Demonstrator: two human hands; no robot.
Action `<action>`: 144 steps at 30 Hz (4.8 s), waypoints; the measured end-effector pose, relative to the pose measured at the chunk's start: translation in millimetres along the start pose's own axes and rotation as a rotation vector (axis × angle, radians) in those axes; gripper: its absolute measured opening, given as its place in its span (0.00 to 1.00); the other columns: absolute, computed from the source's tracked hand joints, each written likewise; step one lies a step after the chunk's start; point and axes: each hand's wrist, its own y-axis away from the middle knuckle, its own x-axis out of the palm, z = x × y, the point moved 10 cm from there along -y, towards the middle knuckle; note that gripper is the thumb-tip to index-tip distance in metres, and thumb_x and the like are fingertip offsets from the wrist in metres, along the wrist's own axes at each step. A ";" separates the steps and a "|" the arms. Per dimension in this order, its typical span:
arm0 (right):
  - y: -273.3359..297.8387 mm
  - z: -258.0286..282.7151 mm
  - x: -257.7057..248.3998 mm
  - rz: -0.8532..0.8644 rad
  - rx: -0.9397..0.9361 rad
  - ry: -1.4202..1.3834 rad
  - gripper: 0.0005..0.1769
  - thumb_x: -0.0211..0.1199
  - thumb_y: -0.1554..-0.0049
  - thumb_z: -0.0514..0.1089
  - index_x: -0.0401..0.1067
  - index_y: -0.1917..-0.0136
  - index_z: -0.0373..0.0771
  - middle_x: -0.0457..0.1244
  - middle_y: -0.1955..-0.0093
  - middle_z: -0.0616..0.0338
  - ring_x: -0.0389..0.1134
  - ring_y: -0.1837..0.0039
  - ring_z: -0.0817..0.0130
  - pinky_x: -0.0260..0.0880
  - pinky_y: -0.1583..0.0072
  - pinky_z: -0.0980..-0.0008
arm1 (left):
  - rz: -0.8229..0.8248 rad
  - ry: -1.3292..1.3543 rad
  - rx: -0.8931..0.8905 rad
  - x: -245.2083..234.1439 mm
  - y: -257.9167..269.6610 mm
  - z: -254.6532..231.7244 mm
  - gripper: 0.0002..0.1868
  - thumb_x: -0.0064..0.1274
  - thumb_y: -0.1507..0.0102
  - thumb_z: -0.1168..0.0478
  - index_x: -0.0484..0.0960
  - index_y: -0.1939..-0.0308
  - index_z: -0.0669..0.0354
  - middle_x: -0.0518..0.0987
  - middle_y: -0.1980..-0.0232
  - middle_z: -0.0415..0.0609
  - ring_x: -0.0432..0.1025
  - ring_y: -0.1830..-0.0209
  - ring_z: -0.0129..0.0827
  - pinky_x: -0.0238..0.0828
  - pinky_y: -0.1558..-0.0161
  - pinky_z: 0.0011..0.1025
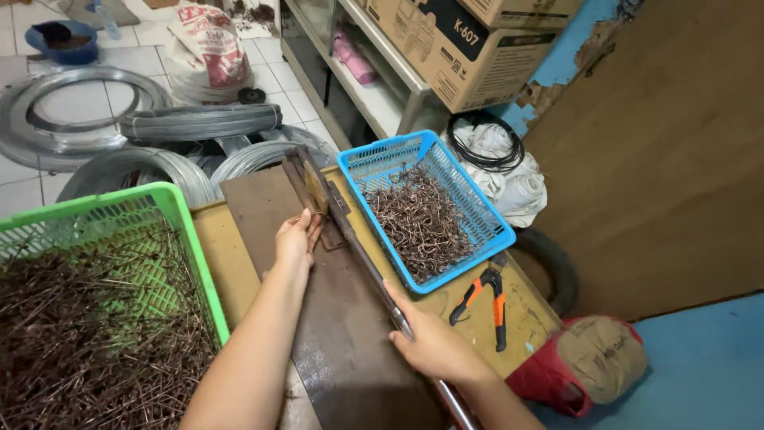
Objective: Cutting small metal rods into shorter lengths using a manual lever-action cutting tool
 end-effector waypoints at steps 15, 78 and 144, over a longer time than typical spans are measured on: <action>-8.1 -13.7 17.2 -0.065 0.050 -0.111 0.51 0.56 0.40 0.44 0.44 0.10 0.74 0.71 0.47 0.53 0.70 0.51 0.57 0.66 0.44 0.69 | -0.083 -0.934 0.494 22.7 42.7 -87.8 0.25 0.68 0.39 0.47 0.85 0.43 0.53 0.85 0.43 0.48 0.80 0.44 0.37 0.73 0.37 0.36; -45.7 -61.6 48.6 -0.031 0.043 0.033 0.29 0.69 0.41 0.66 0.61 0.43 0.47 0.68 0.47 0.51 0.70 0.45 0.49 0.66 0.43 0.52 | 1.140 -1.830 1.235 192.0 245.4 39.3 0.54 0.29 0.34 0.19 0.63 0.19 0.55 0.72 0.29 0.58 0.65 0.29 0.54 0.56 0.36 0.73; -86.6 -104.0 75.3 -0.217 0.070 0.044 0.18 0.60 0.43 0.48 0.67 0.40 0.43 0.73 0.53 0.39 0.77 0.44 0.38 0.77 0.46 0.41 | 0.957 -1.702 1.415 173.5 251.0 33.3 0.41 0.29 0.29 0.27 0.69 0.23 0.44 0.72 0.33 0.50 0.65 0.30 0.46 0.44 0.30 0.70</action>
